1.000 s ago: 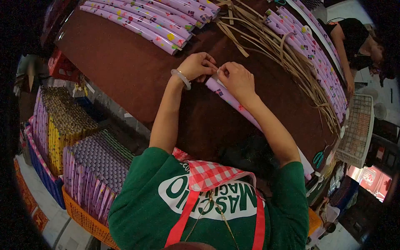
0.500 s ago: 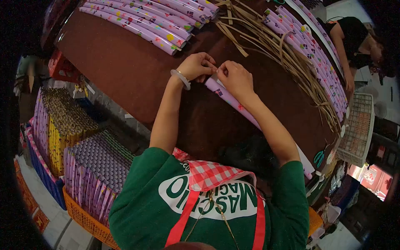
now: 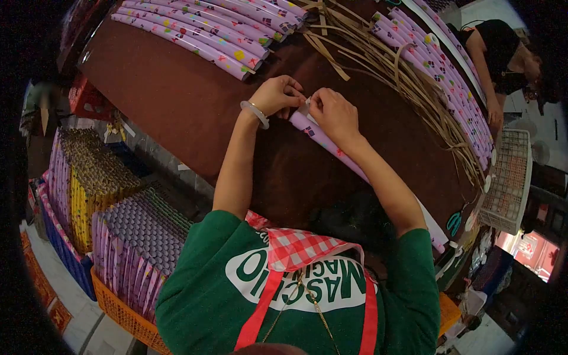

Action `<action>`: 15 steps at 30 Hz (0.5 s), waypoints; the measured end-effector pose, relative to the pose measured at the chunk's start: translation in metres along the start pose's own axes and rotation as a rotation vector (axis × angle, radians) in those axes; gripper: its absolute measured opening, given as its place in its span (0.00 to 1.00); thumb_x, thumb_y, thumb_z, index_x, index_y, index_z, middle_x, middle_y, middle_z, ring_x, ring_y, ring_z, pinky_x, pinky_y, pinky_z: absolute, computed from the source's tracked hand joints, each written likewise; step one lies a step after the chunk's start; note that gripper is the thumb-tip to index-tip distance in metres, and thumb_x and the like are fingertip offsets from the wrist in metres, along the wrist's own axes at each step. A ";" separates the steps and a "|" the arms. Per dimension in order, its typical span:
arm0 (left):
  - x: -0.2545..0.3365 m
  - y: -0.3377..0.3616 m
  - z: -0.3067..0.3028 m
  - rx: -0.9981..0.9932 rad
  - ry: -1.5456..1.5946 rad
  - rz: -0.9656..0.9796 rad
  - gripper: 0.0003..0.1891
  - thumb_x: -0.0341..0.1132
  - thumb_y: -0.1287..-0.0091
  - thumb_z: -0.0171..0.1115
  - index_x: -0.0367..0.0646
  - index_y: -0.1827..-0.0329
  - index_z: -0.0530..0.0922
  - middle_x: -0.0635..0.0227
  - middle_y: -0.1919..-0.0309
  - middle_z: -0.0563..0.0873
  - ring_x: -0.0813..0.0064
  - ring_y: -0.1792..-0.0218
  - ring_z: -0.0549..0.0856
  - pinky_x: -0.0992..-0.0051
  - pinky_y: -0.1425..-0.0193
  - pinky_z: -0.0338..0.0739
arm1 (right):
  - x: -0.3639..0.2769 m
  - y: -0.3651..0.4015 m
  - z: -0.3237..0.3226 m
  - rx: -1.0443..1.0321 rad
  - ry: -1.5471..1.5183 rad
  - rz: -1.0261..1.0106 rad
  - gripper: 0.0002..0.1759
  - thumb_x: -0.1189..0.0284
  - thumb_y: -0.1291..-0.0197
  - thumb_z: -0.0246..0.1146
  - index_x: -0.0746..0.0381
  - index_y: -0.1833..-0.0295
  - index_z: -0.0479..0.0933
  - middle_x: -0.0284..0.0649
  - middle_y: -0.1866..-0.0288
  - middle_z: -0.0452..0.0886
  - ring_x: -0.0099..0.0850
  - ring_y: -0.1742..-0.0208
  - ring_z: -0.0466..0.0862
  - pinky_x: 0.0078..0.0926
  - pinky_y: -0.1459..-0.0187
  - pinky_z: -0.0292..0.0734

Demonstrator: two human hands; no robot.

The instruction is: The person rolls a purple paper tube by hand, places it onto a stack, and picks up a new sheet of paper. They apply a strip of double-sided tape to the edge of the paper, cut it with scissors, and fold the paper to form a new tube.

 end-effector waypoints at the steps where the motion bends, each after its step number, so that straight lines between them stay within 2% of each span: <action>1: 0.001 0.001 0.000 0.000 -0.003 -0.006 0.16 0.25 0.47 0.63 0.31 0.56 0.71 0.62 0.69 0.85 0.80 0.84 0.78 0.81 0.84 0.70 | 0.002 0.001 0.000 -0.016 -0.020 0.034 0.08 0.67 0.45 0.59 0.59 0.63 0.73 0.36 0.68 0.79 0.34 0.68 0.79 0.31 0.66 0.73; 6: 0.002 0.002 0.000 0.010 0.036 -0.004 0.17 0.26 0.48 0.64 0.30 0.57 0.71 0.60 0.69 0.85 0.80 0.85 0.79 0.81 0.85 0.70 | 0.009 0.007 -0.005 -0.045 -0.045 0.098 0.08 0.67 0.45 0.59 0.60 0.63 0.74 0.37 0.68 0.79 0.34 0.69 0.79 0.30 0.65 0.73; 15: 0.003 0.003 -0.001 0.026 0.005 -0.014 0.15 0.26 0.48 0.64 0.31 0.58 0.72 0.62 0.70 0.84 0.80 0.85 0.78 0.81 0.85 0.70 | 0.023 0.025 -0.012 -0.142 -0.061 0.220 0.10 0.66 0.45 0.59 0.60 0.62 0.75 0.38 0.67 0.79 0.34 0.67 0.79 0.30 0.63 0.73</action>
Point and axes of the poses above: each hand's wrist, its own y-axis away from the middle knuckle, its own z-axis out of the palm, x = y × z, the point moved 8 cm from there along -y, towards the middle knuckle
